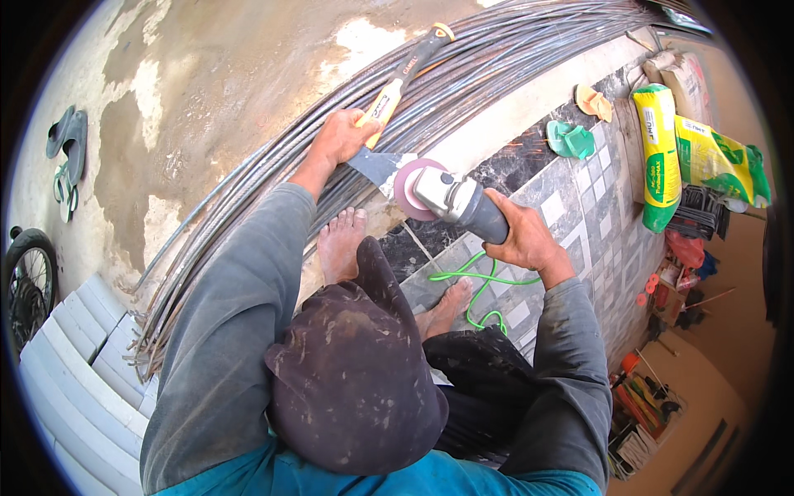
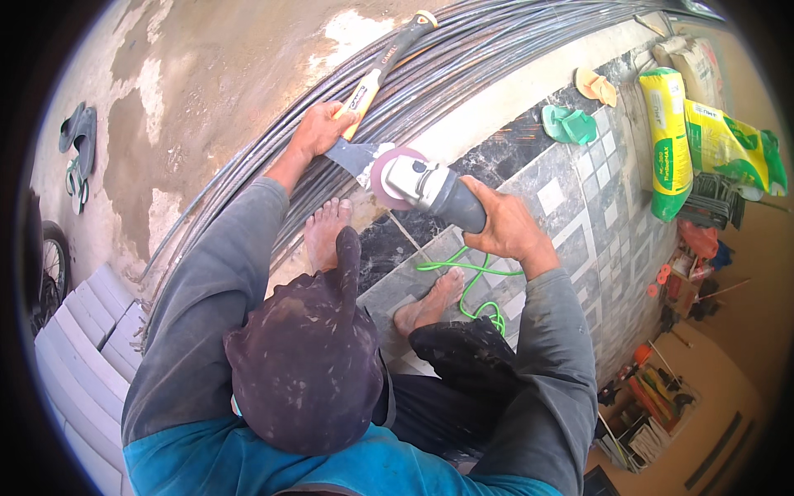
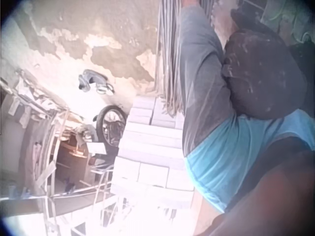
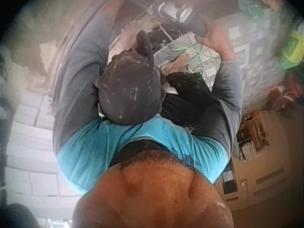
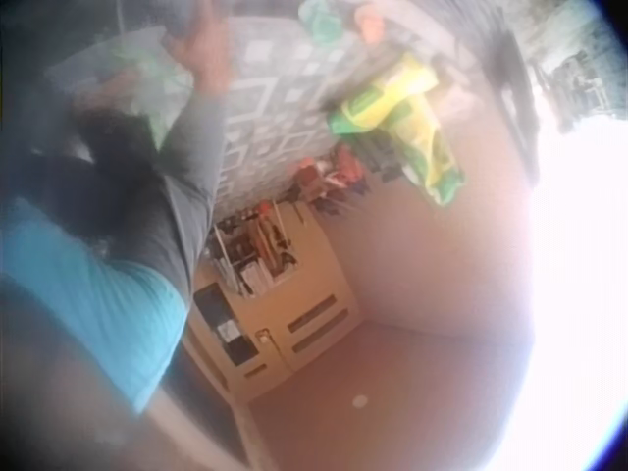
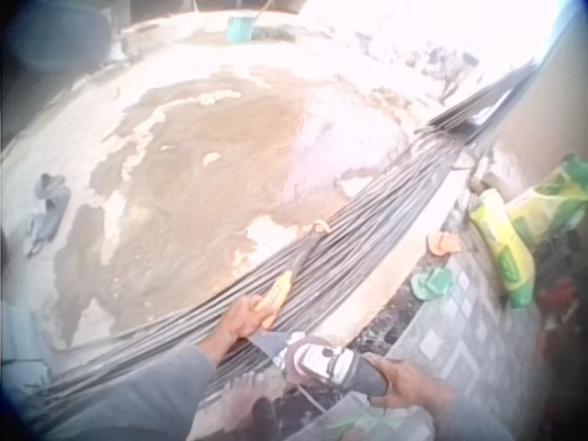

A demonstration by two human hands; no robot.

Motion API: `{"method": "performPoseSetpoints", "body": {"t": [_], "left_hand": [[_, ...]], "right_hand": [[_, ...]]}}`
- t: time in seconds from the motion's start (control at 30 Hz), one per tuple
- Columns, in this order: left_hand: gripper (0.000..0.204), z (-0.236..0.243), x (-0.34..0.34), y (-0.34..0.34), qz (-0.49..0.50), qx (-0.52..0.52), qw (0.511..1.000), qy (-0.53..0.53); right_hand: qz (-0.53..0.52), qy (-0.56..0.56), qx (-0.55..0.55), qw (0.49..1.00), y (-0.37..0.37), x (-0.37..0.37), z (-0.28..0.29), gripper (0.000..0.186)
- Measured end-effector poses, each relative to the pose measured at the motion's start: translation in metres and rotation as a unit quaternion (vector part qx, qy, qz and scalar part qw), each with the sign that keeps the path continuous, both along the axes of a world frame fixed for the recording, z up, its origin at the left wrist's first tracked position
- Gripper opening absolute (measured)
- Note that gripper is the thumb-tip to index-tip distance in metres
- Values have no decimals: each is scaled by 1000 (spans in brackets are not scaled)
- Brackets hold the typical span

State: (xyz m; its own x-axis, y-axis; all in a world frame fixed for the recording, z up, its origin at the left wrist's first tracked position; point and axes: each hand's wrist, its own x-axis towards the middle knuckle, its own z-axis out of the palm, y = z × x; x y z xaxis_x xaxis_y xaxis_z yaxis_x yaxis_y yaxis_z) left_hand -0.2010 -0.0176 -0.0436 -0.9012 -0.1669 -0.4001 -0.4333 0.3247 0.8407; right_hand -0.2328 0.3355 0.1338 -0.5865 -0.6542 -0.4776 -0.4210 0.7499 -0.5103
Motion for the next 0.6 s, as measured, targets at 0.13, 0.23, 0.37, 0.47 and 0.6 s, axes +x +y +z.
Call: {"method": "performPoseSetpoints", "body": {"t": [0.13, 0.23, 0.37, 0.47, 0.6], "left_hand": [[49, 4, -1, -2, -25, 0, 1000, 4], [49, 5, -2, 0, -19, 3, 1000, -1], [49, -1, -3, -1, -15, -2, 1000, 0], [49, -5, -2, -3, -29, -24, 999, 13], [51, -4, -1, 3, -11, -18, 999, 27]], "right_hand": [[-46, -11, 14, 999, -2, -3, -2, 84], [-69, -11, 24, 997, 2, -10, -3, 85], [-10, 4, 10, 1000, -4, 0, 1, 85], [-54, -23, 28, 998, -4, -6, -1, 83], [-148, 21, 40, 988, 8, -14, 10, 82]]}}
